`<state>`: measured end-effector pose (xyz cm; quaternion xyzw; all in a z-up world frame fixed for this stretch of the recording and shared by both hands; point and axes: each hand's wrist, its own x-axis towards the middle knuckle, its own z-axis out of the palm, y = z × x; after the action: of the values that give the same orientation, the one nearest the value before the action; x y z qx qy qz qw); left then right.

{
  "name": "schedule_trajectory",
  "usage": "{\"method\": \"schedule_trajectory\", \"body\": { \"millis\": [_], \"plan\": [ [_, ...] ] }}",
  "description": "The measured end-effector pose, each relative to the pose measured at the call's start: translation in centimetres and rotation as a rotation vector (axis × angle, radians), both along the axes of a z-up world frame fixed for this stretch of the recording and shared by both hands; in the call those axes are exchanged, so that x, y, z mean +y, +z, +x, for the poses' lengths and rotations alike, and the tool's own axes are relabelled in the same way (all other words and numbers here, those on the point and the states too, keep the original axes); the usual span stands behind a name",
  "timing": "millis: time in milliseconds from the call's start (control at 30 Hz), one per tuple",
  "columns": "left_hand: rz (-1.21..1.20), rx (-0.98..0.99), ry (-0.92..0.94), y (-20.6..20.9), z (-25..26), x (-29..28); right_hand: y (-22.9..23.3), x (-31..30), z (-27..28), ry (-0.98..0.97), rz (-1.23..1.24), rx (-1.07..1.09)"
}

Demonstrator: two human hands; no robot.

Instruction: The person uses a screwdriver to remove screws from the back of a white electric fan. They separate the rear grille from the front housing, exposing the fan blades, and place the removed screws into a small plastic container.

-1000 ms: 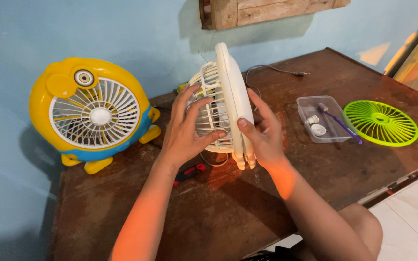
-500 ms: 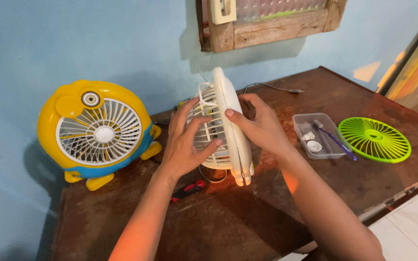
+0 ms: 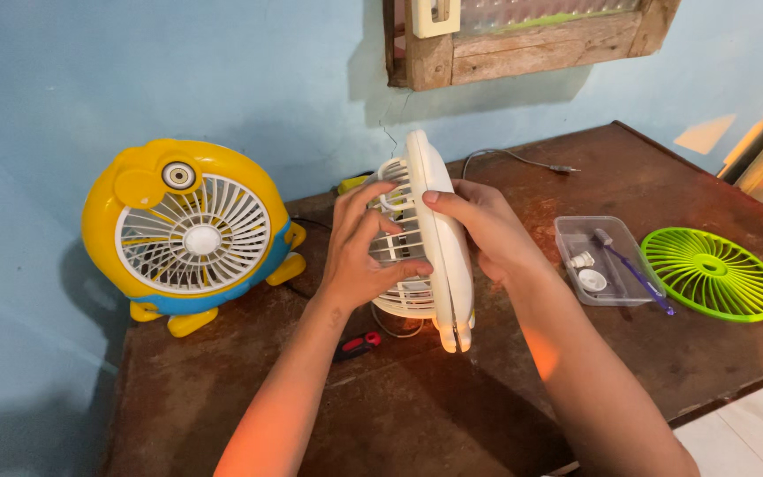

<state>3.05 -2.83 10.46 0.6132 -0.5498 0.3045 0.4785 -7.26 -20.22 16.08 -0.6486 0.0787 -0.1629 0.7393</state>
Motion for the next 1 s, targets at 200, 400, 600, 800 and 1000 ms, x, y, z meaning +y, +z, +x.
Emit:
{"method": "schedule_trajectory", "body": {
  "millis": [200,400,600,800,1000],
  "plan": [
    [-0.087,-0.126,0.041,-1.5,-0.8,0.9,-1.5,1.3,-0.3,0.084,0.049,-0.175],
    [-0.036,-0.234,0.078,-3.6,-1.0,1.7,-4.2,1.5,-1.1,0.082,-0.197,-0.208],
    [-0.054,-0.381,0.106,-4.5,-1.2,1.0,-7.7,-0.8,-1.6,0.150,-0.146,-0.405],
    [0.102,-0.438,0.121,-4.6,-2.9,1.1,-10.3,-3.1,-2.6,0.065,-0.128,-0.526],
    [0.152,-0.474,0.144,-4.5,-3.8,2.0,-11.0,-3.5,-4.3,0.072,-0.098,-0.459]
  ]
}}
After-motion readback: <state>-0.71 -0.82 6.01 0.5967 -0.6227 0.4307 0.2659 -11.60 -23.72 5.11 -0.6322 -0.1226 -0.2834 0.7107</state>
